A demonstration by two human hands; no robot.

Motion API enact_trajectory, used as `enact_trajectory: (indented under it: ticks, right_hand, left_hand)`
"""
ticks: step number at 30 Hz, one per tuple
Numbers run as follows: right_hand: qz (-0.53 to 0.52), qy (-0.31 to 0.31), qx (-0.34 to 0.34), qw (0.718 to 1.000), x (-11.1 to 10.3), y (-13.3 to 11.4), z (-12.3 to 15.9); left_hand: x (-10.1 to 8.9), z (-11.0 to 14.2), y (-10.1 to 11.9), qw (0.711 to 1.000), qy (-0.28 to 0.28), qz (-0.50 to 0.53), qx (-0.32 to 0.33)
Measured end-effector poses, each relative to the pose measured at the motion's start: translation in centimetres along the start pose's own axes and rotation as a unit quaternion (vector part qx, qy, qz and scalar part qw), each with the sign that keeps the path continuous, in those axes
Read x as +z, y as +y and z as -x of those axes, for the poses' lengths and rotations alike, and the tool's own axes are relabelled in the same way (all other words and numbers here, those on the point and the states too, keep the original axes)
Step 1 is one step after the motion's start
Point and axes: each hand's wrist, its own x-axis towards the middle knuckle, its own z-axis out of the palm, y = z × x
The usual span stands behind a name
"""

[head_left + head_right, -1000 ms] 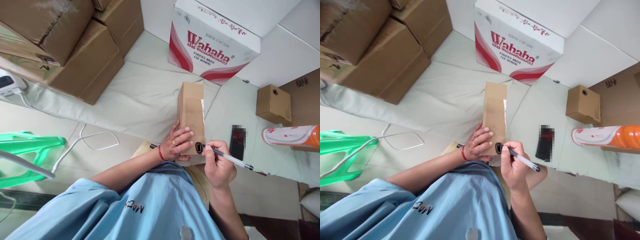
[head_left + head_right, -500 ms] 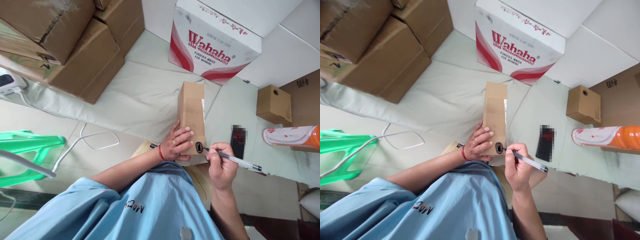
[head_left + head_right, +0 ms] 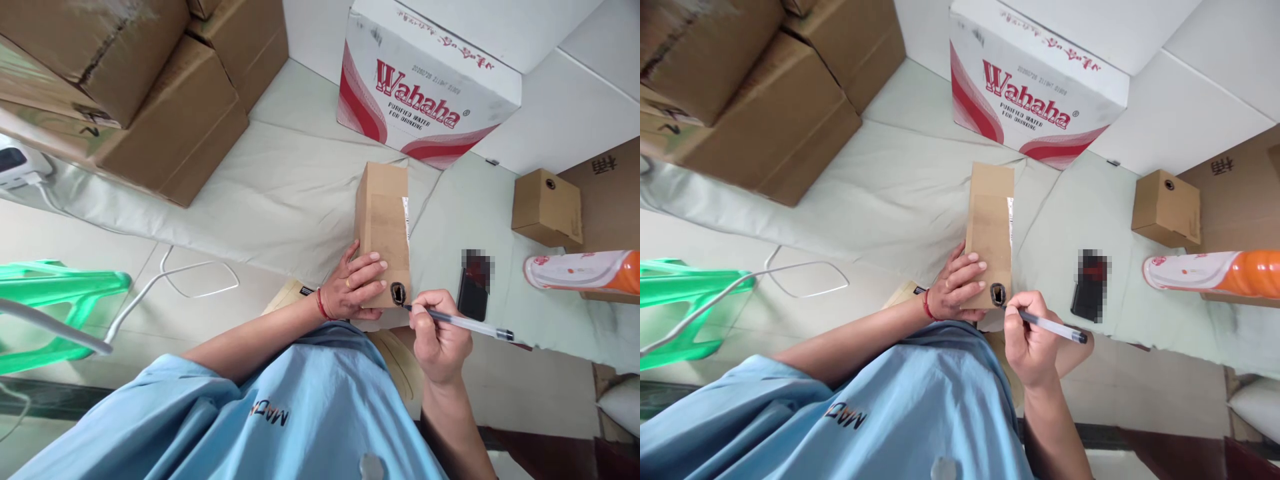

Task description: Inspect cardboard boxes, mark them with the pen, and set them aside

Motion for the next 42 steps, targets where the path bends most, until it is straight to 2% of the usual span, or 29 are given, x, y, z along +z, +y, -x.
enact_trajectory:
  ticks: [4, 7, 9, 11, 12, 14, 17, 19, 20, 22, 24, 25, 26, 28, 31, 33, 35, 37, 38, 40, 42]
  right_hand:
    - [0.014, -0.006, -0.003, 1.000, 0.3, -0.3, 0.0]
    - [-0.020, 0.018, -0.004, 1.000, 0.2, -0.1, -0.1]
    - [-0.046, 0.062, 0.010, 0.997, -0.4, 0.2, -0.4]
    - [-0.030, 0.092, 0.052, 0.994, -1.3, 1.1, -0.9]
    - [-0.006, 0.083, 0.085, 0.993, -1.9, 1.7, -1.1]
    - [0.043, 0.018, 0.165, 0.985, -3.1, 3.5, -1.5]
    - [0.091, -0.109, 0.257, 0.956, -4.0, 6.5, -1.6]
    - [0.116, -0.156, 0.277, 0.941, -3.8, 8.1, -1.7]
    - [0.127, -0.169, 0.278, 0.937, -3.6, 8.7, -1.7]
    - [0.140, -0.175, 0.276, 0.935, -2.9, 9.4, -1.9]
    - [0.150, -0.169, 0.274, 0.935, -2.4, 9.5, -2.3]
    - [0.157, -0.164, 0.273, 0.935, -2.3, 9.4, -2.5]
    - [0.164, -0.157, 0.272, 0.935, -2.2, 9.3, -2.6]
    - [0.174, -0.143, 0.273, 0.935, -2.4, 9.2, -2.8]
    - [0.186, -0.103, 0.280, 0.936, -3.3, 9.3, -2.3]
    - [0.203, -0.026, 0.282, 0.937, -4.3, 9.7, -1.7]
    - [0.232, 0.073, 0.266, 0.933, -5.4, 10.5, -1.0]
    - [0.281, 0.149, 0.232, 0.919, -6.5, 11.7, -0.2]
    - [0.310, 0.168, 0.218, 0.910, -7.0, 12.3, 0.1]
    - [0.362, 0.172, 0.222, 0.889, -7.6, 13.4, 0.8]
    - [0.385, 0.135, 0.262, 0.875, -7.7, 14.3, 1.3]
  left_hand:
    - [0.2, 0.1, 0.1, 1.000, 0.006, 0.007, 0.002]
    - [-0.2, 0.1, 0.1, 1.000, -0.021, 0.017, -0.015]
    - [-1.1, 0.1, 0.1, 0.997, -0.057, 0.034, -0.035]
    - [-2.9, 0.3, 0.2, 0.994, -0.078, 0.050, -0.054]
    - [-4.0, 0.4, 0.3, 0.993, -0.078, 0.053, -0.065]
    - [-6.6, 1.0, 0.8, 0.993, -0.057, 0.045, -0.098]
    - [-10.3, 2.2, 2.2, 0.975, -0.037, 0.053, -0.214]
    - [-11.8, 2.8, 3.3, 0.935, -0.011, 0.110, -0.336]
    - [-12.1, 2.9, 3.8, 0.903, 0.020, 0.146, -0.404]
    - [-12.2, 2.6, 4.4, 0.812, 0.113, 0.206, -0.534]
    - [-11.8, 1.6, 4.4, 0.717, 0.193, 0.235, -0.627]
    - [-11.7, 0.8, 4.3, 0.683, 0.208, 0.236, -0.659]
    - [-11.6, 0.0, 4.0, 0.661, 0.206, 0.230, -0.684]
    - [-11.6, -1.6, 3.5, 0.648, 0.160, 0.199, -0.718]
    - [-11.6, -3.6, 2.8, 0.644, 0.072, 0.136, -0.749]
    - [-11.5, -4.6, 2.6, 0.641, 0.038, 0.115, -0.758]
    - [-11.4, -5.2, 2.6, 0.629, 0.040, 0.141, -0.764]
    - [-11.2, -5.7, 2.8, 0.593, 0.068, 0.223, -0.771]
    - [-11.2, -5.8, 2.9, 0.565, 0.082, 0.273, -0.775]
    - [-11.3, -6.0, 3.0, 0.506, 0.100, 0.348, -0.783]
    - [-11.5, -6.0, 3.0, 0.479, 0.103, 0.374, -0.787]
